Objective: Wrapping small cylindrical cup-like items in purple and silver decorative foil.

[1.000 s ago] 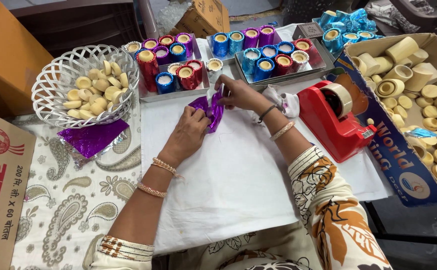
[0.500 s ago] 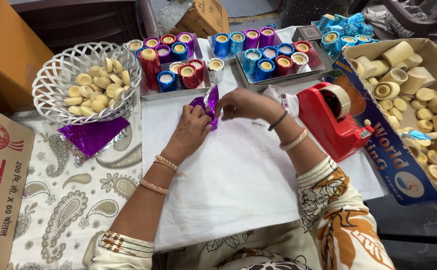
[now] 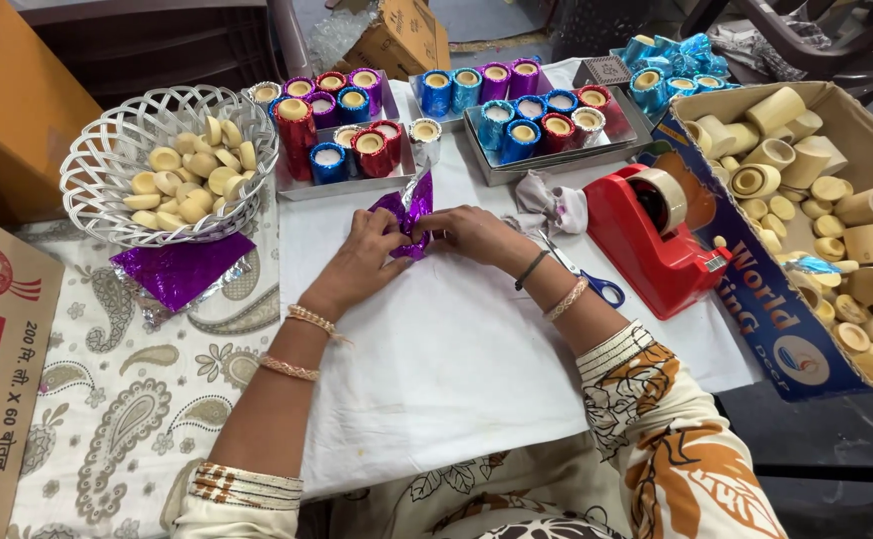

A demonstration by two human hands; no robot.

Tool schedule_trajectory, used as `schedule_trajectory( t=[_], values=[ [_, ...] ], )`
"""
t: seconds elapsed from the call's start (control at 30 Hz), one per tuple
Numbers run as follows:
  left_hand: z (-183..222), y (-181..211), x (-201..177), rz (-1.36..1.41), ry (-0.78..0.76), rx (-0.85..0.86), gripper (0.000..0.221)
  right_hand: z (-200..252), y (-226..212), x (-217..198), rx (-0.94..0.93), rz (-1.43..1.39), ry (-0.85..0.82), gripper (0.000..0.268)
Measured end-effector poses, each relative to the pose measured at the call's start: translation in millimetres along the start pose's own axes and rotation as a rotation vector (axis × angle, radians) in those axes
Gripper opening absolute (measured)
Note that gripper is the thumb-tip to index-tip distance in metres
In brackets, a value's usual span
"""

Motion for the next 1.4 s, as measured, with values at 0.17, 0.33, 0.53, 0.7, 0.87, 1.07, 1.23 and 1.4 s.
schedule_trajectory(
  t=[0.17,0.33,0.53,0.7,0.87,1.07,1.23,1.4],
  values=[
    [2.9,18.4,-21.1,0.036,0.031,0.034,0.043,-4.5,10.6,10.5,0.033,0.017,-0.071,0.035],
    [4.7,33.5,-18.1,-0.039,0.075,0.153,0.044,-10.2,17.8,17.7,0.014,0.025,-0.07,0.036],
    [1.2,41.5,-7.6,-0.04,0.154,0.207,0.04,-10.8,27.6,22.9,-0.05,-0.029,-0.052,0.042],
    [0.3,23.3,4.3,-0.083,0.27,0.062,0.024,-12.1,24.2,25.7,-0.064,-0.015,-0.076,0.041],
    [-1.9,32.6,4.4,-0.086,0.304,-0.006,0.022,-9.8,20.5,22.6,-0.047,-0.013,-0.094,0.04],
    [-1.6,39.9,1.7,-0.088,0.325,-0.083,0.023,-10.7,22.9,26.5,-0.049,-0.017,-0.09,0.04],
    [-1.8,29.4,7.0,-0.115,0.332,-0.081,0.02,-9.5,18.6,23.1,-0.081,-0.034,-0.074,0.04],
    [-2.5,24.7,7.3,-0.053,0.353,-0.106,0.014,-10.1,23.4,31.6,-0.22,-0.091,-0.002,0.037]
  ],
)
Point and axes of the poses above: each hand's wrist, its own z-axis away from the middle knuckle, its own x-axis out of the palm, y = z × x, the point moved 8 cm from there along -z, towards the middle knuckle, and after that the axes turned 13 degrees about z, right-handed, at the moved point
